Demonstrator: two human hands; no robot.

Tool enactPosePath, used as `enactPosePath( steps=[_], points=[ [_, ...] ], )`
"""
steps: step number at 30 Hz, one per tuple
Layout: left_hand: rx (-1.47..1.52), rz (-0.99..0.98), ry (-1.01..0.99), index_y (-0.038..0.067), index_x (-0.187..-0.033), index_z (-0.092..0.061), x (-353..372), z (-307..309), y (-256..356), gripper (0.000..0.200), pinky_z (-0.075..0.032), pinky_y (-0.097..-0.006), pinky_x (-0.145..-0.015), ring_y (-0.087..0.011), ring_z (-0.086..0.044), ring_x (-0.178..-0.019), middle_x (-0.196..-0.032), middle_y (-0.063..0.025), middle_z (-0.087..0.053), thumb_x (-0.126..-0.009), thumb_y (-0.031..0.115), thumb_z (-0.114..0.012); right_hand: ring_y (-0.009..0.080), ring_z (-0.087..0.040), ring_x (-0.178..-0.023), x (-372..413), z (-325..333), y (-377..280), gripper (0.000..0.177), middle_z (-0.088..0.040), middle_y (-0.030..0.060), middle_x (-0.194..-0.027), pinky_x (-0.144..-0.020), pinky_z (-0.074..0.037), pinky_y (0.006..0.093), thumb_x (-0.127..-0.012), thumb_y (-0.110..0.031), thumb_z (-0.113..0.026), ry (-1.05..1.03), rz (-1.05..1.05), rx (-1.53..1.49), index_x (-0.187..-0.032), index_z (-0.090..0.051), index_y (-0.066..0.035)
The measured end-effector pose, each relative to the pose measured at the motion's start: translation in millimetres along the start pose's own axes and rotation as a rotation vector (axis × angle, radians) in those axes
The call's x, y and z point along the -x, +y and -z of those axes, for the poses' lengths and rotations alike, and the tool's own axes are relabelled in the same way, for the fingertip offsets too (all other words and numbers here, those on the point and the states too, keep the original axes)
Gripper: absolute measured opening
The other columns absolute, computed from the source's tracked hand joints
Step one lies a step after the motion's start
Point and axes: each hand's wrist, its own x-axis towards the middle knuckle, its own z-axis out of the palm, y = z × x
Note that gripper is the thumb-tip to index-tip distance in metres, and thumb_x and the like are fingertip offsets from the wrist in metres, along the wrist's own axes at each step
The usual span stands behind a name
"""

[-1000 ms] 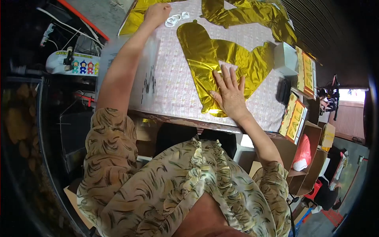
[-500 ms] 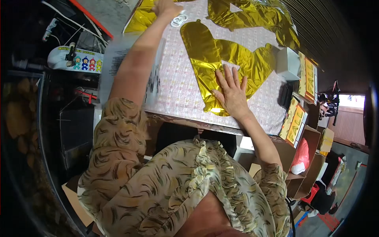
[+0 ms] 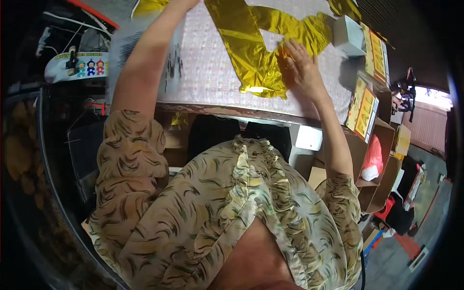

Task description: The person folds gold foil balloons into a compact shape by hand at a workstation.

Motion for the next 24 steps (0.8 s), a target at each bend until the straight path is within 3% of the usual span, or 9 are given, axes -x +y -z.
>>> enactPosePath(
  steps=[2, 4, 6, 8, 10, 12, 14, 19, 24],
  points=[
    [-0.022, 0.073, 0.014, 0.006, -0.097, -0.075, 3, 22, 17, 0.021, -0.051, -0.0515, -0.089, -0.0406, -0.063, -0.099, -0.096, -0.0216, -0.068, -0.09, 0.006, -0.055, 0.0351, -0.027, -0.155, 11, -3, 3, 0.053, -0.035, 0.0093, -0.166, -0.124, -0.012, 0.0613, -0.108, -0.03, -0.049, 0.021, 0.021, 0.035, -0.159, -0.039, -0.022],
    [-0.361, 0.352, -0.142, 0.005, -0.095, -0.075, 4, 57, 55, 0.02, -0.051, -0.0512, -0.086, -0.0398, -0.064, -0.099, -0.1, -0.0231, -0.067, -0.087, 0.006, -0.057, 0.0353, -0.027, -0.155, 18, -7, -3, 0.053, -0.035, 0.0101, -0.166, -0.124, -0.013, 0.0608, -0.108, -0.031, -0.049, 0.035, 0.042, 0.062, -0.159, -0.039, -0.021],
    [-0.428, 0.295, -0.167, 0.003, -0.111, -0.073, 10, 87, 107, 0.024, -0.052, -0.0521, -0.086, -0.0416, -0.064, -0.107, -0.116, -0.0268, -0.066, -0.092, 0.012, -0.06, 0.0358, -0.026, -0.155, 17, -15, -8, 0.054, -0.035, 0.0112, -0.166, -0.123, -0.013, 0.0612, -0.108, -0.033, -0.048, 0.021, 0.095, 0.198, -0.159, -0.038, -0.02],
    [0.079, 0.549, 0.15, 0.002, -0.132, -0.062, 15, 85, 133, 0.04, -0.054, -0.0539, -0.095, -0.0429, -0.062, -0.118, -0.132, -0.0263, -0.063, -0.1, 0.025, -0.059, 0.0378, -0.027, -0.154, 13, -18, -3, 0.055, -0.033, 0.0116, -0.166, -0.122, -0.013, 0.065, -0.108, -0.035, -0.048, 0.04, 0.139, 0.188, -0.159, -0.038, -0.018],
    [-0.203, -0.067, -0.161, 0.014, -0.131, -0.067, 44, 89, 147, 0.041, -0.041, -0.0514, -0.105, -0.0257, -0.048, -0.136, -0.142, -0.006, -0.058, -0.097, 0.036, -0.061, 0.04, -0.027, -0.153, 14, -16, -8, 0.056, -0.031, 0.0128, -0.167, -0.119, -0.014, 0.069, -0.107, -0.035, -0.049, 0.0, 0.103, 0.2, -0.159, -0.037, -0.017],
    [-0.298, -0.103, -0.034, 0.013, -0.126, -0.068, 61, 78, 168, 0.04, -0.044, -0.0508, -0.1, -0.0256, -0.054, -0.13, -0.139, -0.0061, -0.06, -0.096, 0.037, -0.06, 0.0412, -0.024, -0.154, 14, -8, -24, 0.059, -0.026, 0.0155, -0.168, -0.118, -0.016, 0.071, -0.106, -0.033, -0.052, -0.039, 0.077, 0.213, -0.16, -0.036, -0.016],
    [-0.225, 0.078, -0.513, 0.014, -0.145, -0.056, 54, 109, 199, 0.05, -0.036, -0.0574, -0.11, -0.0277, -0.048, -0.141, -0.154, -0.0095, -0.051, -0.104, 0.042, -0.05, 0.0403, -0.021, -0.155, 9, -11, -41, 0.06, -0.025, 0.0144, -0.168, -0.119, -0.015, 0.07, -0.105, -0.034, -0.053, 0.012, 0.18, 0.192, -0.16, -0.035, -0.016],
    [0.119, 0.082, -0.077, 0.011, -0.132, -0.066, 71, 98, 170, 0.041, -0.047, -0.0468, -0.102, -0.031, -0.064, -0.121, -0.133, -0.0119, -0.067, -0.099, 0.035, -0.06, 0.0358, -0.017, -0.158, 9, -14, -57, 0.064, -0.024, 0.0129, -0.17, -0.123, -0.01, 0.0646, -0.103, -0.033, -0.055, -0.205, 0.301, 0.139, -0.161, -0.035, -0.016],
    [0.177, 0.244, 0.02, 0.007, -0.105, -0.078, 65, 156, 17, 0.026, -0.058, -0.0444, -0.082, -0.0354, -0.073, -0.088, -0.094, -0.0173, -0.076, -0.092, 0.025, -0.066, 0.0369, -0.016, -0.158, 4, 0, -68, 0.062, -0.024, 0.0137, -0.17, -0.125, -0.009, 0.0604, -0.104, -0.033, -0.055, -0.242, 0.257, 0.11, -0.161, -0.035, -0.016]
  ],
)
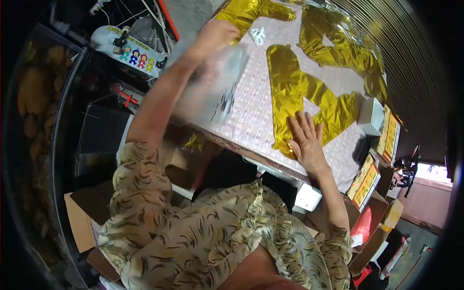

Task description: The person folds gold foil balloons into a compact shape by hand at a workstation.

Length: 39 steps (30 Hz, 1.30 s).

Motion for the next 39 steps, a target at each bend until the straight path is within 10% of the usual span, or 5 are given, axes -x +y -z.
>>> enactPosePath(
  steps=[8, 22, 27, 33, 39],
  points=[
    [-0.189, 0.559, -0.144, 0.011, -0.1, -0.078, 8, 29, -97, 0.034, -0.056, -0.0454, -0.089, -0.0366, -0.073, -0.092, -0.09, -0.0165, -0.075, -0.096, 0.038, -0.059, 0.0386, -0.042, -0.145, -173, 26, -13, 0.047, -0.045, 0.0204, -0.156, -0.119, -0.033, 0.0485, -0.106, -0.019, -0.053, 0.294, 0.272, -0.234, -0.149, -0.046, -0.003],
    [-0.091, 0.333, 0.063, 0.004, -0.103, -0.07, 73, 22, -84, 0.037, -0.053, -0.0475, -0.085, -0.0443, -0.067, -0.094, -0.096, -0.0221, -0.071, -0.101, 0.038, -0.054, 0.0422, -0.067, -0.106, -295, -50, -61, 0.028, -0.069, 0.0242, -0.116, -0.091, -0.053, 0.0435, -0.1, -0.018, -0.064, 0.506, 0.119, -0.337, -0.119, -0.068, 0.002],
    [0.124, 0.485, 0.234, 0.002, -0.111, -0.071, 91, 24, -87, 0.045, -0.053, -0.0384, -0.079, -0.0263, -0.068, -0.088, -0.097, -0.0127, -0.073, -0.103, 0.044, -0.056, 0.0332, -0.069, -0.104, -296, -58, -55, 0.033, -0.071, 0.0212, -0.115, -0.091, -0.054, 0.0387, -0.102, -0.022, -0.063, 0.593, 0.158, -0.63, -0.122, -0.068, 0.003],
    [0.192, 0.935, -0.336, 0.003, -0.132, -0.065, 141, 119, -42, 0.057, -0.052, -0.0291, -0.077, -0.012, -0.062, -0.085, -0.092, -0.0009, -0.067, -0.102, 0.05, -0.059, 0.0252, -0.07, -0.093, -257, -21, -54, 0.038, -0.076, 0.0187, -0.104, -0.085, -0.055, 0.0356, -0.101, -0.027, -0.065, 0.363, -0.121, -0.703, -0.119, -0.069, 0.006],
    [0.085, 0.553, -0.106, 0.005, -0.118, -0.072, 187, 74, -28, 0.056, -0.054, -0.0366, -0.08, -0.0214, -0.068, -0.084, -0.093, -0.0099, -0.073, -0.091, 0.054, -0.072, 0.0102, -0.06, -0.062, -212, -23, -83, 0.035, -0.07, 0.0082, -0.078, -0.058, -0.048, 0.0276, -0.094, -0.022, -0.078, -0.003, -0.148, -0.657, -0.099, -0.071, 0.012]
  ],
)
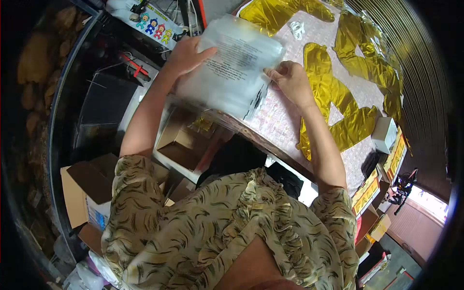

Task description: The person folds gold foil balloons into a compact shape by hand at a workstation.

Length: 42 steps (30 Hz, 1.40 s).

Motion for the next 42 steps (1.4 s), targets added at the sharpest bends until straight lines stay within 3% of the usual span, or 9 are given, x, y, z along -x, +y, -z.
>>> enactPosePath(
  steps=[1, 5, 8, 11, 15, 19, 26, 30, 42],
  points=[
    [-0.147, -0.134, 0.159, 0.007, -0.114, -0.074, -1, -7, 0, 0.059, -0.054, -0.0399, -0.079, -0.0269, -0.07, -0.08, -0.087, -0.0134, -0.073, -0.088, 0.06, -0.072, 0.0102, -0.06, -0.062, 1, -1, -2, 0.035, -0.07, 0.0082, -0.078, -0.058, -0.048, 0.0276, -0.094, -0.022, -0.078, 0.0, 0.005, 0.003, -0.099, -0.071, 0.012],
    [0.211, 0.28, -0.074, 0.005, -0.113, -0.075, -4, 1, 21, 0.067, -0.055, -0.0402, -0.088, -0.0303, -0.073, -0.093, -0.098, -0.015, -0.077, -0.078, 0.062, -0.08, 0.013, -0.063, -0.063, 0, -1, -8, 0.033, -0.07, 0.0094, -0.078, -0.057, -0.054, 0.0267, -0.09, -0.018, -0.082, -0.031, -0.163, -0.346, -0.096, -0.071, 0.012],
    [0.475, 0.31, -0.067, 0.0, -0.11, -0.074, -7, 3, 27, 0.075, -0.056, -0.04, -0.084, -0.0283, -0.074, -0.09, -0.099, -0.0155, -0.077, -0.071, 0.063, -0.084, 0.0148, -0.064, -0.062, -1, -2, -9, 0.032, -0.07, 0.0105, -0.078, -0.054, -0.057, 0.0263, -0.087, -0.016, -0.084, -0.044, -0.249, -0.535, -0.095, -0.071, 0.013],
    [0.142, 0.369, -0.166, -0.003, -0.107, -0.074, -23, 12, 17, 0.071, -0.056, -0.0365, -0.079, -0.0222, -0.073, -0.083, -0.097, -0.014, -0.077, -0.07, 0.055, -0.09, 0.0163, -0.066, -0.061, -6, -2, -12, 0.031, -0.07, 0.0116, -0.079, -0.052, -0.059, 0.0269, -0.086, -0.013, -0.085, -0.04, -0.25, -0.485, -0.095, -0.072, 0.013],
    [0.044, 0.295, -0.065, -0.004, -0.106, -0.074, -28, 14, 16, 0.061, -0.057, -0.0335, -0.072, -0.0181, -0.072, -0.077, -0.094, -0.0124, -0.076, -0.072, 0.044, -0.092, 0.0182, -0.067, -0.062, -8, -5, -16, 0.026, -0.072, 0.014, -0.08, -0.05, -0.058, 0.0293, -0.085, -0.008, -0.083, -0.02, -0.236, -0.443, -0.094, -0.071, 0.014],
    [0.549, 0.489, -0.27, -0.004, -0.11, -0.074, -26, 36, 60, 0.057, -0.059, -0.0346, -0.069, -0.0179, -0.071, -0.075, -0.093, -0.0111, -0.076, -0.074, 0.035, -0.093, 0.0211, -0.068, -0.059, -10, -7, -11, 0.024, -0.071, 0.0171, -0.078, -0.045, -0.057, 0.0307, -0.081, -0.001, -0.083, 0.032, -0.199, -0.472, -0.087, -0.07, 0.018],
    [0.851, 0.404, -0.443, 0.001, -0.138, -0.058, -24, 36, 68, 0.056, -0.057, -0.0341, -0.089, -0.0195, -0.068, -0.106, -0.127, -0.0096, -0.068, -0.088, 0.011, -0.081, 0.0211, -0.069, -0.061, -5, -6, -10, 0.02, -0.072, 0.0165, -0.079, -0.048, -0.058, 0.031, -0.082, 0.0, -0.081, 0.056, -0.208, -0.471, -0.088, -0.071, 0.016],
    [0.668, 0.355, -0.41, 0.001, -0.136, -0.059, -26, 38, 74, 0.054, -0.058, -0.0343, -0.089, -0.0199, -0.068, -0.108, -0.121, -0.0094, -0.07, -0.087, 0.006, -0.08, 0.0205, -0.069, -0.062, -6, -10, -4, 0.019, -0.072, 0.0164, -0.079, -0.049, -0.059, 0.0305, -0.083, 0.0, -0.081, 0.065, -0.192, -0.53, -0.088, -0.071, 0.015],
    [1.042, 0.621, -0.565, -0.006, -0.117, -0.07, -37, 70, 41, 0.031, -0.063, -0.0358, -0.081, -0.0224, -0.075, -0.088, -0.107, -0.0151, -0.075, -0.091, 0.012, -0.074, 0.0199, -0.071, -0.065, -3, -10, -20, 0.031, -0.074, 0.0156, -0.087, -0.052, -0.06, 0.0275, -0.085, -0.007, -0.083, -0.043, -0.38, -1.019, -0.103, -0.069, 0.014]
  ],
)
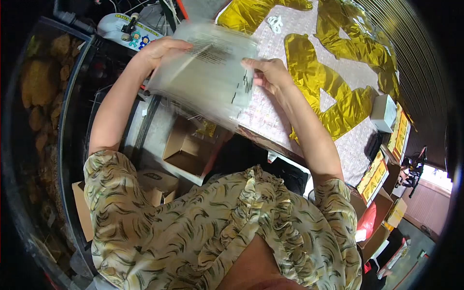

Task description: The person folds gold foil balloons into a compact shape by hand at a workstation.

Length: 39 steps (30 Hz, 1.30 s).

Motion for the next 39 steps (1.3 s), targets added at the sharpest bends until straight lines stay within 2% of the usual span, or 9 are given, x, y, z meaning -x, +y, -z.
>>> enactPosePath(
  steps=[22, 24, 28, 31, 32, 33, 35, 36, 39],
  points=[
    [-0.329, -0.157, 0.211, -0.001, -0.132, -0.063, 0, -10, -31, 0.048, -0.056, -0.0311, -0.088, -0.0165, -0.069, -0.099, -0.114, -0.0078, -0.073, -0.086, 0.007, -0.078, 0.0164, -0.066, -0.057, 8, -10, 15, 0.028, -0.069, 0.014, -0.074, -0.044, -0.051, 0.0276, -0.087, -0.01, -0.079, 0.022, 0.244, 0.474, -0.091, -0.068, 0.015],
    [-0.743, -0.331, 0.277, 0.001, -0.132, -0.063, -2, -12, -28, 0.052, -0.055, -0.0299, -0.087, -0.0158, -0.069, -0.099, -0.112, -0.008, -0.073, -0.085, 0.014, -0.082, 0.0243, -0.07, -0.061, 11, -6, 6, 0.037, -0.07, 0.0193, -0.07, -0.053, -0.054, 0.0375, -0.087, -0.022, -0.081, 0.016, 0.252, 0.791, -0.084, -0.071, 0.013],
    [-0.703, -0.192, 0.392, 0.0, -0.132, -0.062, -1, -17, -32, 0.063, -0.053, -0.0323, -0.091, -0.0181, -0.068, -0.103, -0.112, -0.0105, -0.073, -0.079, 0.024, -0.088, 0.0421, -0.072, -0.083, 21, -1, -11, 0.05, -0.072, 0.0255, -0.083, -0.078, -0.057, 0.0501, -0.081, -0.047, -0.082, 0.071, 0.384, 1.352, -0.08, -0.073, 0.002],
    [-1.15, -0.287, 0.545, -0.002, -0.136, -0.059, -2, -12, -33, 0.072, -0.051, -0.0355, -0.097, -0.0264, -0.066, -0.114, -0.123, -0.0166, -0.069, -0.08, 0.033, -0.088, 0.0418, -0.071, -0.074, 21, 3, -19, 0.052, -0.069, 0.0276, -0.075, -0.072, -0.056, 0.0498, -0.085, -0.045, -0.081, 0.21, 0.554, 1.396, -0.084, -0.073, 0.006],
    [-1.146, -0.282, 0.548, -0.002, -0.136, -0.059, 1, -11, -37, 0.072, -0.051, -0.0355, -0.097, -0.0264, -0.066, -0.114, -0.123, -0.0166, -0.069, -0.08, 0.033, -0.088, 0.0424, -0.07, -0.095, 20, -1, -22, 0.056, -0.071, 0.0293, -0.105, -0.086, -0.055, 0.0489, -0.09, -0.046, -0.075, 0.268, 0.522, 1.337, -0.111, -0.071, 0.006],
    [-1.233, -0.554, 0.742, 0.0, -0.137, -0.058, 5, -12, -42, 0.074, -0.049, -0.0399, -0.101, -0.0325, -0.063, -0.119, -0.128, -0.0188, -0.067, -0.081, 0.04, -0.086, 0.0424, -0.07, -0.095, 8, 1, -17, 0.056, -0.071, 0.0293, -0.105, -0.086, -0.055, 0.0489, -0.09, -0.046, -0.075, 0.263, 0.52, 1.338, -0.111, -0.071, 0.006],
    [-1.301, -0.845, 0.93, 0.001, -0.139, -0.057, 17, -26, -47, 0.078, -0.047, -0.0443, -0.104, -0.0385, -0.06, -0.125, -0.132, -0.0209, -0.064, -0.082, 0.046, -0.084, 0.0449, -0.055, -0.129, -25, 13, 1, 0.066, -0.055, 0.0301, -0.142, -0.109, -0.044, 0.0499, -0.096, -0.044, -0.069, 0.399, 1.188, 1.285, -0.14, -0.054, 0.004],
    [-1.393, -0.941, 0.737, 0.003, -0.142, -0.055, 34, -45, -49, 0.074, -0.042, -0.0491, -0.108, -0.0399, -0.054, -0.132, -0.141, -0.0192, -0.058, -0.086, 0.045, -0.079, 0.0464, -0.033, -0.147, -29, 7, 9, 0.071, -0.037, 0.0292, -0.158, -0.122, -0.026, 0.053, -0.101, -0.043, -0.062, 0.326, 1.056, 1.279, -0.151, -0.042, 0.003],
    [-1.541, -0.973, 0.475, 0.006, -0.145, -0.053, 57, -95, -75, 0.066, -0.036, -0.0568, -0.113, -0.0411, -0.046, -0.14, -0.151, -0.0164, -0.051, -0.093, 0.041, -0.072, 0.0454, -0.03, -0.15, -48, -2, 25, 0.071, -0.037, 0.0292, -0.158, -0.123, -0.023, 0.0552, -0.102, -0.045, -0.058, 0.183, 0.898, 1.309, -0.152, -0.04, 0.002]
  ],
)
